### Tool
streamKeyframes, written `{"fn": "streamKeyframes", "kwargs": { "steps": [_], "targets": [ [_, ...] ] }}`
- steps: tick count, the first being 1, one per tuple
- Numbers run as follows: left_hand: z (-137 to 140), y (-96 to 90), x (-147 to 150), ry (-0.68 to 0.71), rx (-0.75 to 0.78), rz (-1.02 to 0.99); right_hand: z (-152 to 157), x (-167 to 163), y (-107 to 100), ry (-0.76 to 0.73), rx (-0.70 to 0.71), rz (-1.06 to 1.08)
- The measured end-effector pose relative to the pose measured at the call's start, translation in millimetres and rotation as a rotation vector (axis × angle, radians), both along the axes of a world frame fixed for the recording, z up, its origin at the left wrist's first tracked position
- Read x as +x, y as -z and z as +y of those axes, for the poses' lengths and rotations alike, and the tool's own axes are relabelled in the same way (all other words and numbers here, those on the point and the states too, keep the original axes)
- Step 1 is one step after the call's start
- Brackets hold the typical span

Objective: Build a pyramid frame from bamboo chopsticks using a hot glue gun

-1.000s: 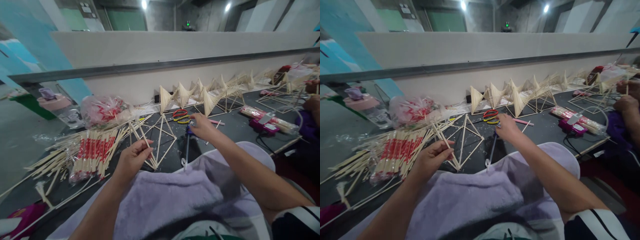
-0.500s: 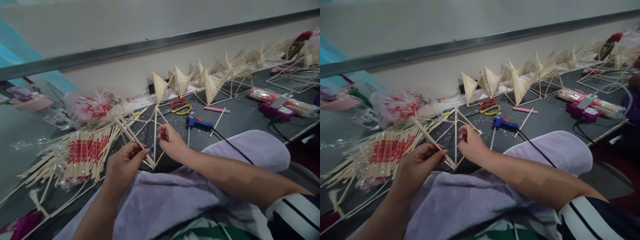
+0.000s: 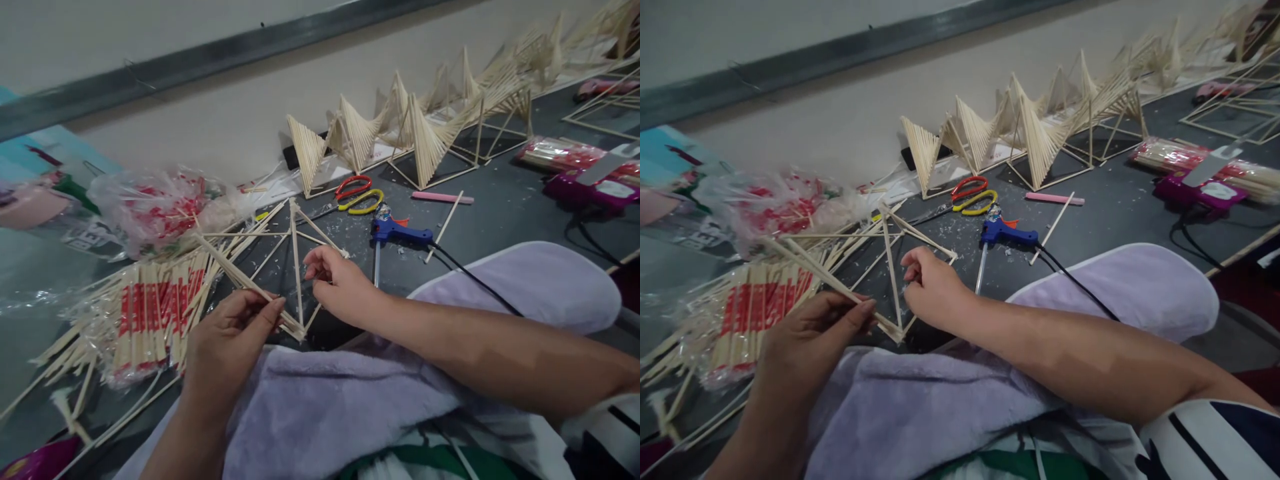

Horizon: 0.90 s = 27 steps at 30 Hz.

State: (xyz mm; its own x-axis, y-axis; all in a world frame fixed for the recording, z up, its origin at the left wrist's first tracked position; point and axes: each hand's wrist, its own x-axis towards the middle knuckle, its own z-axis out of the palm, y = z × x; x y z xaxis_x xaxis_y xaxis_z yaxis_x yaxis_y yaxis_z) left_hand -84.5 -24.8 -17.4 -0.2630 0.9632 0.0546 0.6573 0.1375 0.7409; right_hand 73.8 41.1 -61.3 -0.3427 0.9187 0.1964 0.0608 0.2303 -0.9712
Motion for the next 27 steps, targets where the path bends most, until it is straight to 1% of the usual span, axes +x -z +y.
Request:
{"fn": "streamKeyframes", "kwargs": {
  "steps": [5,9,15,18,20,23,25,27],
  "targets": [
    [-1.7,2.7,-1.3,-0.001,0.031,0.088,-1.1,0.3,-1.0,-0.032,0.005,-0.042],
    [-2.6,2.0,-0.8,-0.013,0.023,0.181,-2.1,0.0,-1.7,-0.036,0.027,-0.070],
    [-2.6,-3.5,4.2,-0.025,0.062,0.341,-6.6,-0.6,-3.2,-0.109,0.037,-0.104],
    [-2.1,-7.0,7.5,-0.020,0.069,0.389,-9.2,-1.7,-3.6,-0.133,0.044,-0.130],
    [-1.9,-8.4,8.8,-0.011,0.084,0.403,-10.3,-4.2,-1.9,-0.146,0.033,-0.136],
    [-2.5,-8.9,9.4,0.006,0.101,0.408,-11.9,-9.7,1.5,-0.191,-0.019,-0.112],
    [-3.4,-8.2,9.1,0.004,0.101,0.408,-14.3,-11.5,0.0,-0.166,-0.034,-0.108],
    [-4.2,-6.9,8.2,-0.001,0.097,0.400,-18.1,-9.0,-6.6,-0.052,0.019,-0.120]
  ]
}}
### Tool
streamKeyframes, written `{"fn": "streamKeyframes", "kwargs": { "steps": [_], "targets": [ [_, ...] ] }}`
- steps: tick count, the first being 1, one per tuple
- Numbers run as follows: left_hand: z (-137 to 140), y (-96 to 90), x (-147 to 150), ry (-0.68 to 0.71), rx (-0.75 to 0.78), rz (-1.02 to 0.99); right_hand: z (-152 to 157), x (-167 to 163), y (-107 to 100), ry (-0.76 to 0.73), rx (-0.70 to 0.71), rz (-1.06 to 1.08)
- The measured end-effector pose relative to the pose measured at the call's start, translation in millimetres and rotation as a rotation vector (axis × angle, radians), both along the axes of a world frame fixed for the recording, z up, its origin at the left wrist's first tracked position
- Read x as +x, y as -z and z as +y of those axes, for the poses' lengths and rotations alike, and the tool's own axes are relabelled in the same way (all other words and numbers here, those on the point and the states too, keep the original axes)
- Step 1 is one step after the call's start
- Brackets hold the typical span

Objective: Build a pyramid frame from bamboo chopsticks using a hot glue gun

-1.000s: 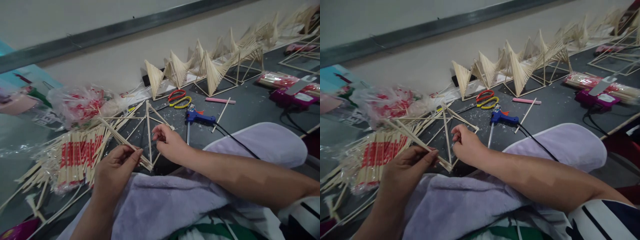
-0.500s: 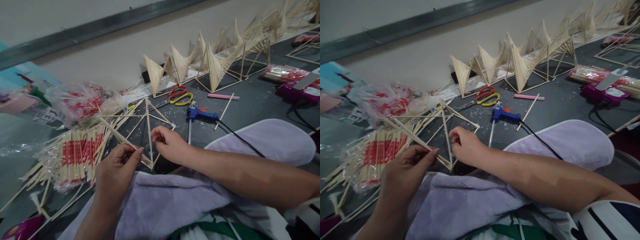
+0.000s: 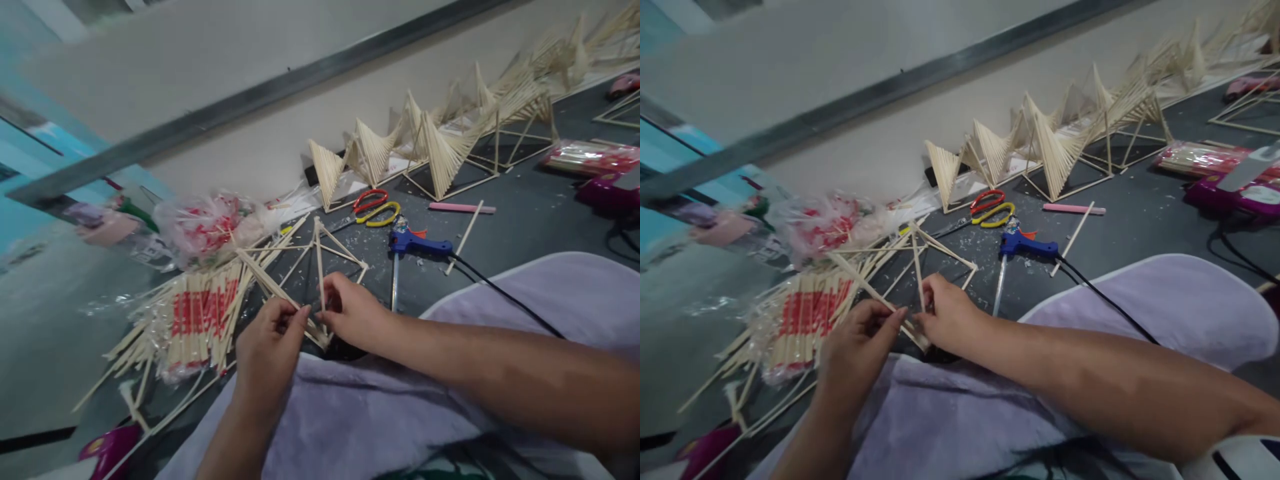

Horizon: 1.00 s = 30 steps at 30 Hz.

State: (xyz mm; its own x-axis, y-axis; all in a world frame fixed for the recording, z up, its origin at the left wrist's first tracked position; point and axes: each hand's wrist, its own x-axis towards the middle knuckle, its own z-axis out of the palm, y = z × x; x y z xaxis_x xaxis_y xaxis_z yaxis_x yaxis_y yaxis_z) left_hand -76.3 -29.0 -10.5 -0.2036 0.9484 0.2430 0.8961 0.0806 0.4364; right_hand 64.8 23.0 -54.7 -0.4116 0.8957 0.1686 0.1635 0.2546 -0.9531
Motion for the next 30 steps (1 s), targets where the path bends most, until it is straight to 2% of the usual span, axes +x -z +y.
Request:
{"fn": "streamKeyframes", "kwargs": {
  "steps": [1,3,6,8,15,20,25,27,30],
  "targets": [
    [-0.1,0.9,-0.7,0.002,-0.001,-0.012,-2.3,2.9,-4.9,0.067,0.060,0.001],
    [0.1,2.8,-2.4,0.013,-0.006,-0.022,-6.4,9.9,-16.2,0.108,0.206,0.005],
    [1.2,5.3,-5.0,0.028,-0.021,-0.031,-7.4,13.6,-31.7,0.069,0.374,-0.039],
    [1.9,6.3,-6.0,0.038,-0.020,-0.049,-2.8,6.6,-39.6,0.042,0.416,-0.093],
    [2.9,6.5,-6.3,0.083,0.054,-0.064,23.0,-37.6,-54.8,0.041,0.379,-0.183],
    [2.4,6.4,-8.2,0.075,0.047,-0.064,26.9,-51.4,-47.8,0.061,0.286,-0.191],
    [4.7,0.9,-18.8,0.055,-0.011,-0.083,27.5,-57.3,-41.5,0.074,0.297,-0.153],
    [8.0,-1.0,-23.3,0.024,0.013,-0.178,28.8,-60.3,-39.5,0.074,0.294,-0.143],
    [13.0,-2.1,-26.3,0.027,0.065,-0.423,30.6,-64.9,-36.3,0.097,0.281,-0.128]
  ]
}}
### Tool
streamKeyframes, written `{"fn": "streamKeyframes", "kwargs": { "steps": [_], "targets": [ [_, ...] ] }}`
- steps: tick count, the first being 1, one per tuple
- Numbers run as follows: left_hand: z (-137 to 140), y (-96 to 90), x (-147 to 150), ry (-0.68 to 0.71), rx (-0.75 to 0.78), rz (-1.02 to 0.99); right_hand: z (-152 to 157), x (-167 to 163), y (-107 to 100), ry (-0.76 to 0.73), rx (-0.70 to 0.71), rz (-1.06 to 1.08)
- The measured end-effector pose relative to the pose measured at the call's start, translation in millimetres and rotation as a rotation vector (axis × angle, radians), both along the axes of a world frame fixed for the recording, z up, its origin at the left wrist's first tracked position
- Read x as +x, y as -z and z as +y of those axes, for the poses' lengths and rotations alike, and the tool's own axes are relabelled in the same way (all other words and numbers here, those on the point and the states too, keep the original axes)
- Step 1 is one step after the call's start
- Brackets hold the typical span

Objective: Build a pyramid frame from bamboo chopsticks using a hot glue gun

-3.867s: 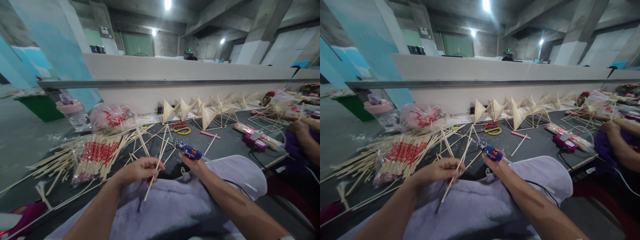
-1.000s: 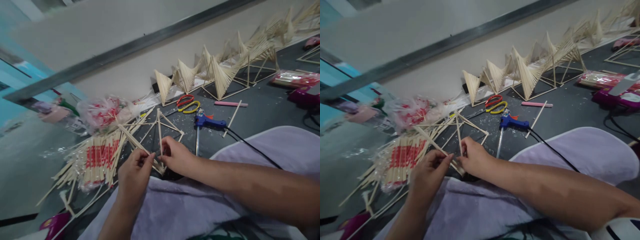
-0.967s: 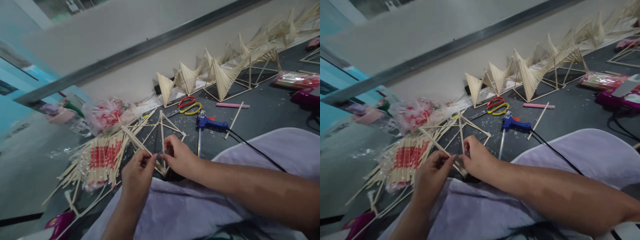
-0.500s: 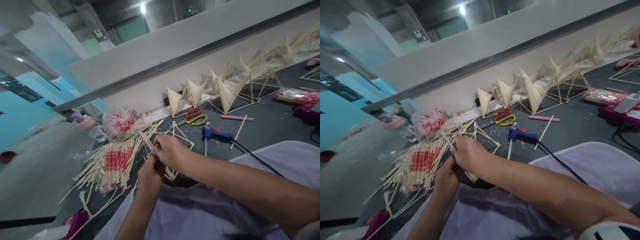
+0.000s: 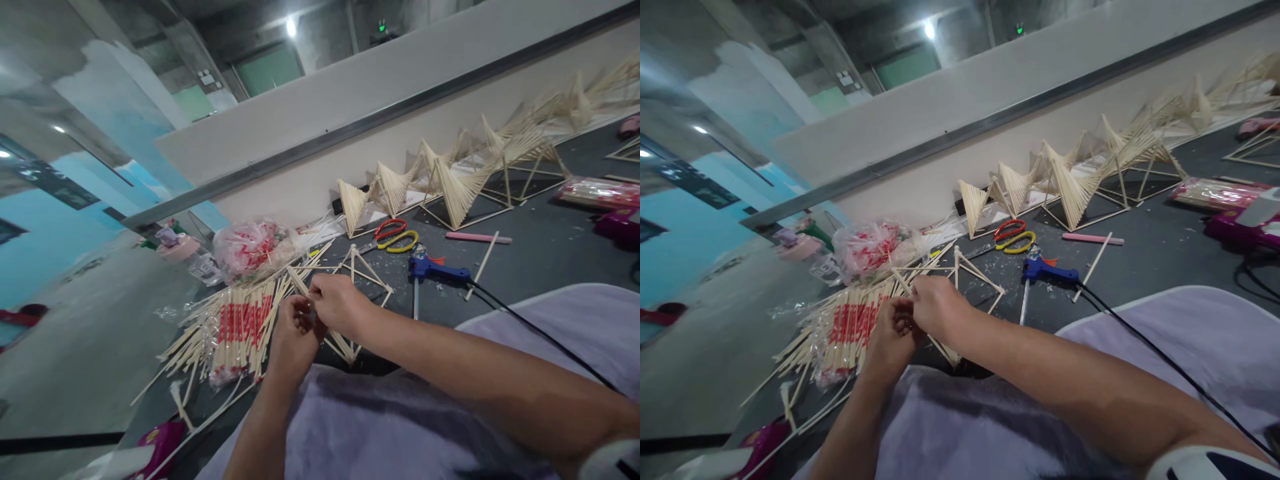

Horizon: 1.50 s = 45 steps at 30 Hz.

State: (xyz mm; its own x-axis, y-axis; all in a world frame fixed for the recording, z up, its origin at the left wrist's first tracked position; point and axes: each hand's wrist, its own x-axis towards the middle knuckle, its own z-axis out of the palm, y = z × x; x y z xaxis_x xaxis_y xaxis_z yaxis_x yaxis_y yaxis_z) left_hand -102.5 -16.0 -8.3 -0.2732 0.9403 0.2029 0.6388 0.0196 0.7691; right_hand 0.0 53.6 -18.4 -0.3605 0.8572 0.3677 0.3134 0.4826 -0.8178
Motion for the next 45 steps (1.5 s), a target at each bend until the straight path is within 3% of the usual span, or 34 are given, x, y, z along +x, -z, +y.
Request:
{"fn": "streamKeyframes", "kwargs": {
  "steps": [5,10,21,36,45],
  "targets": [
    [3.5,1.0,1.8,0.008,0.033,-0.263,-0.7,-3.3,4.3,0.023,-0.051,0.045],
    [3.4,3.4,1.4,0.112,-0.003,-0.426,-3.1,-3.1,2.5,0.017,-0.071,0.077],
    [1.2,5.3,4.1,0.133,-0.023,-0.511,0.9,-7.0,-2.8,0.057,-0.147,-0.009],
    [-0.5,6.6,5.3,0.132,-0.004,-0.482,-0.5,-4.3,-10.6,0.111,-0.116,-0.085],
    [-0.9,8.3,5.2,0.142,0.009,-0.487,-0.3,-5.2,-5.7,0.069,-0.100,-0.044]
  ]
}}
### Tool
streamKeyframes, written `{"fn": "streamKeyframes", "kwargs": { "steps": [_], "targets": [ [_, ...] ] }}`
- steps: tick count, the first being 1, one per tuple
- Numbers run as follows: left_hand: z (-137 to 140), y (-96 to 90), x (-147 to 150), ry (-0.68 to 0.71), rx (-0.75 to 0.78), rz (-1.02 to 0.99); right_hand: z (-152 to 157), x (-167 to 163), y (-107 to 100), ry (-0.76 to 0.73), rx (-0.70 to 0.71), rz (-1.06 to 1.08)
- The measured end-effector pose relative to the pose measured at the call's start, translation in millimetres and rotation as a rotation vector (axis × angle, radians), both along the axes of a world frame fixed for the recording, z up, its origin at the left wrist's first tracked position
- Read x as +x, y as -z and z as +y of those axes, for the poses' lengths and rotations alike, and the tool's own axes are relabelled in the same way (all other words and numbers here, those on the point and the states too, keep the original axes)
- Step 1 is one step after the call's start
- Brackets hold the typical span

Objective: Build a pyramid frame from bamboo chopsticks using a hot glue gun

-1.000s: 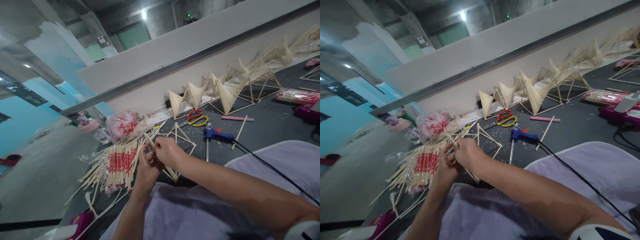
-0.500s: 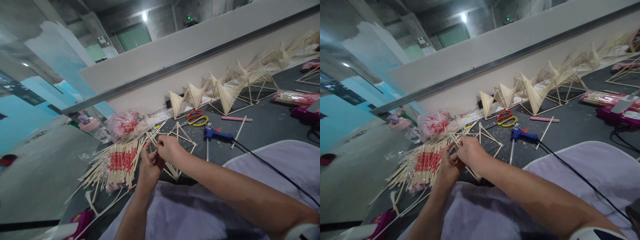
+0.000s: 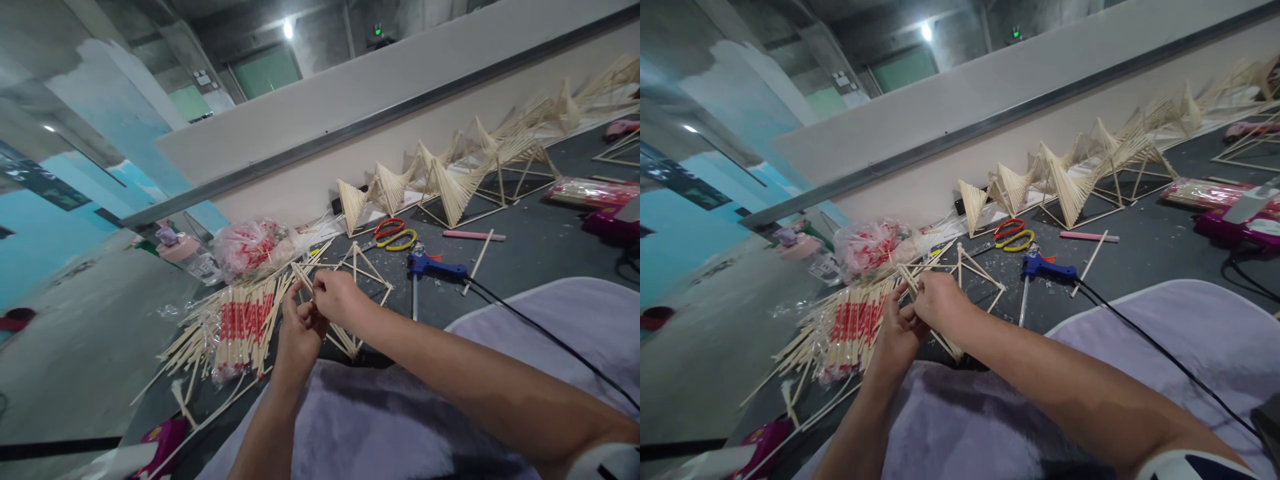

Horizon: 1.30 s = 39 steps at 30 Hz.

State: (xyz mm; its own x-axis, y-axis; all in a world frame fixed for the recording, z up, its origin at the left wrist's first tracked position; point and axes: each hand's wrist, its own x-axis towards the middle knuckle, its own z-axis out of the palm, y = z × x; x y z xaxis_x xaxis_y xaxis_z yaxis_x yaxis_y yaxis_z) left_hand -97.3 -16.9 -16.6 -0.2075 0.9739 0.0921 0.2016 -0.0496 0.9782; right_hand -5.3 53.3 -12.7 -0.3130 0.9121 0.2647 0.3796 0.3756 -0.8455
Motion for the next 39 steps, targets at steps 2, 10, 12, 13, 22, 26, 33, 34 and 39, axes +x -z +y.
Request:
{"fn": "streamKeyframes", "kwargs": {
  "steps": [2,10,12,13,22,26,33,34,39],
  "targets": [
    [-0.2,-0.8,0.7,-0.003,-0.005,-0.012,-0.9,1.3,-1.0,-0.015,0.004,0.005],
    [-0.3,5.1,-3.8,0.001,0.025,0.087,-1.5,2.9,-1.9,-0.057,0.019,-0.012],
    [0.4,6.9,-5.0,-0.008,0.033,0.104,-1.4,2.8,-2.0,-0.058,0.016,-0.021],
    [0.6,7.6,-5.4,-0.008,0.035,0.107,-1.3,2.7,-2.0,-0.059,0.015,-0.024],
    [0.2,6.6,-5.2,-0.035,0.079,0.107,1.3,1.0,-1.7,-0.066,-0.009,-0.037],
    [0.8,8.2,-6.4,-0.020,0.055,0.108,2.2,1.0,-1.0,-0.083,-0.008,-0.036],
    [1.9,9.9,-6.3,-0.008,0.036,0.103,3.6,0.3,5.8,-0.112,0.043,-0.030],
    [1.9,9.5,-5.9,-0.007,0.034,0.113,3.9,0.2,6.3,-0.114,0.046,-0.026],
    [1.7,7.8,-3.8,-0.022,0.014,0.114,3.7,1.6,4.5,-0.123,0.045,-0.018]
  ]
}}
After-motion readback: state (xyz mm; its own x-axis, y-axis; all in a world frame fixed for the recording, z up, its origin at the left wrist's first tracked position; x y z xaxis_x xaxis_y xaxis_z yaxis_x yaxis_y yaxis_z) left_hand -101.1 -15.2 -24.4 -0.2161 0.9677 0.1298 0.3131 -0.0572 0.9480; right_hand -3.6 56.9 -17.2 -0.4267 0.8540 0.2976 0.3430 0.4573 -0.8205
